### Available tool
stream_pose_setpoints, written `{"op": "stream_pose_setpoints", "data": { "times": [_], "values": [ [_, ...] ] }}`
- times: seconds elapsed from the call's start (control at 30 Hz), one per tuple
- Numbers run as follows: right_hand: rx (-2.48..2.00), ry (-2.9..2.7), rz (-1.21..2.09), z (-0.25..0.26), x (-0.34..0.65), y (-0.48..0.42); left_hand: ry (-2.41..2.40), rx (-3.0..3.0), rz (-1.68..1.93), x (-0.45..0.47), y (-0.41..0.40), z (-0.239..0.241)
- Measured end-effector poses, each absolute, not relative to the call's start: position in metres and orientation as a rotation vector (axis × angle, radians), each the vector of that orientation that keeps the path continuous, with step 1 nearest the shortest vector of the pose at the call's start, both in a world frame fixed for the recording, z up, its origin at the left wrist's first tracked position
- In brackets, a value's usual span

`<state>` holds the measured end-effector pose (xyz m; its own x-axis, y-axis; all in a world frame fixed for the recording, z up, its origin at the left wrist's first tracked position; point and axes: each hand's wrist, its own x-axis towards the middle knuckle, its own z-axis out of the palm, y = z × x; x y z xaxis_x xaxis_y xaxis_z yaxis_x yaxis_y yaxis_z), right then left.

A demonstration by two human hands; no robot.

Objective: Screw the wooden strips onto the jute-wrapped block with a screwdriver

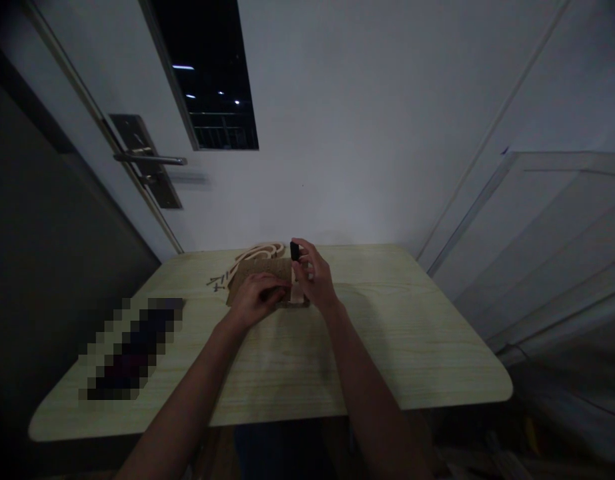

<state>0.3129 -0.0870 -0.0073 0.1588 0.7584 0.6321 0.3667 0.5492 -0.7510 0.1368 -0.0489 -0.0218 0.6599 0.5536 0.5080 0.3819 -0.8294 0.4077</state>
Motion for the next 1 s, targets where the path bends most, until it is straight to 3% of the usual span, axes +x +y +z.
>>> {"op": "stream_pose_setpoints", "data": {
  "times": [0.4,0.73,1.0],
  "values": [
    [-1.075,-1.422,0.302,-0.0111,0.3146,-0.0841,0.776,2.594,0.945,0.1370,-0.0495,-0.0225],
    [-0.977,-1.455,0.439,-0.0133,0.3171,-0.0836,0.776,2.598,0.939,0.1362,-0.0490,-0.0238],
    [-1.076,-1.431,0.289,-0.0142,0.3155,-0.0830,0.774,2.612,0.924,0.1364,-0.0491,-0.0231]
  ]
}}
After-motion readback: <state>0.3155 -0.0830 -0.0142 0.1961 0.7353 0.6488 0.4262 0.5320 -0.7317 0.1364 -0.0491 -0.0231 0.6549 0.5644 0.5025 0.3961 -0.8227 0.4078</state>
